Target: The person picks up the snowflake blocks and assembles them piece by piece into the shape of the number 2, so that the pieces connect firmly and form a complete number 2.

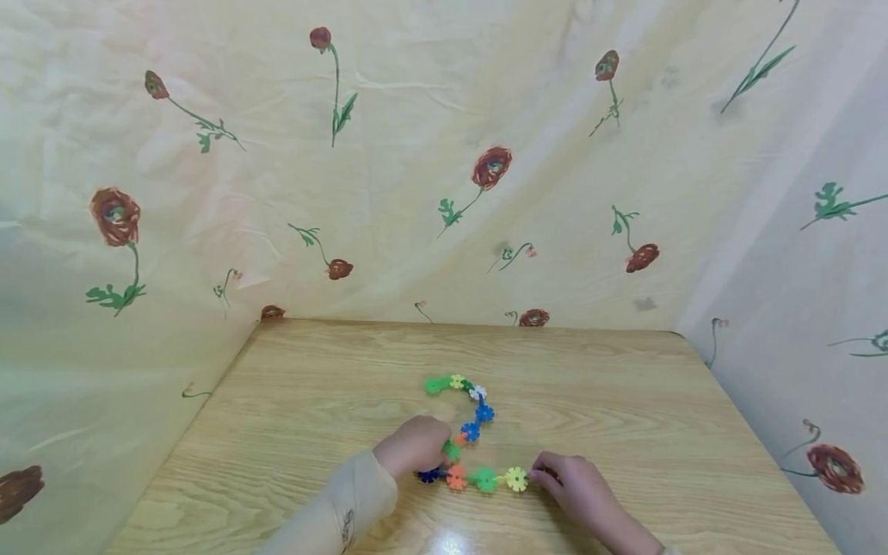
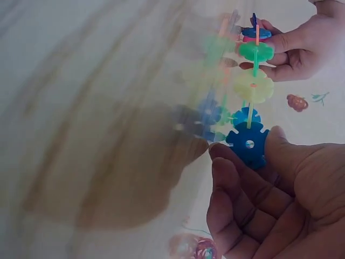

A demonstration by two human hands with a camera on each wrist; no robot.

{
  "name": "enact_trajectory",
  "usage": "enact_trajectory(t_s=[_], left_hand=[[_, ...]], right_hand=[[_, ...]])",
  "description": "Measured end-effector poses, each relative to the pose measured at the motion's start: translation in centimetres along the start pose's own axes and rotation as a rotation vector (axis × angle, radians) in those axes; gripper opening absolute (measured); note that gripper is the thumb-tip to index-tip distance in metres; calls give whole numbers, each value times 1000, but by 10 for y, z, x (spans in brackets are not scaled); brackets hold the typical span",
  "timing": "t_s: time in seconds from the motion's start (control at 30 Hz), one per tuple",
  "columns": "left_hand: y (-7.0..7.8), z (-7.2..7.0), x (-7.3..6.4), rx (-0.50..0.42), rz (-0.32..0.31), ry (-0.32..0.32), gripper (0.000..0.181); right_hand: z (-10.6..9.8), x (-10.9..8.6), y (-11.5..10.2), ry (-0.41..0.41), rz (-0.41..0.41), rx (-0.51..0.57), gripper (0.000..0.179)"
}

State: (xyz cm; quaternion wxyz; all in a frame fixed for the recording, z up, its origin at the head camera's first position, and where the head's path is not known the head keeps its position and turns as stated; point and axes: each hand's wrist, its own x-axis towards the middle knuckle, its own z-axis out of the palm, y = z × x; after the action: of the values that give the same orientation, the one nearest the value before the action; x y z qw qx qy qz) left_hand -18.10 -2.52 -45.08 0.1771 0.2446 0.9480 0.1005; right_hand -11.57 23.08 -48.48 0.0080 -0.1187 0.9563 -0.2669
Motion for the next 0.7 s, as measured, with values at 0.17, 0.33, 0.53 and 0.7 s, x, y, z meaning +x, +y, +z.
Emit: enact_trajectory(t_s=[0.17, 0.33, 0.53, 0.7], left_hand=[[-9, 5, -6, -75, 38, 62, 28], [-21, 11, -16, -146, 83, 81, 31], [-28, 13, -23, -55, 83, 69, 39], [-29, 16, -28, -2, 106, 109, 33]], right_hand=[[0, -1, 0, 3, -2, -61, 12], [1, -2, 1, -3, -4, -93, 10], [2, -1, 3, -4, -24, -123, 11], [1, 0, 1, 8, -36, -146, 12]])
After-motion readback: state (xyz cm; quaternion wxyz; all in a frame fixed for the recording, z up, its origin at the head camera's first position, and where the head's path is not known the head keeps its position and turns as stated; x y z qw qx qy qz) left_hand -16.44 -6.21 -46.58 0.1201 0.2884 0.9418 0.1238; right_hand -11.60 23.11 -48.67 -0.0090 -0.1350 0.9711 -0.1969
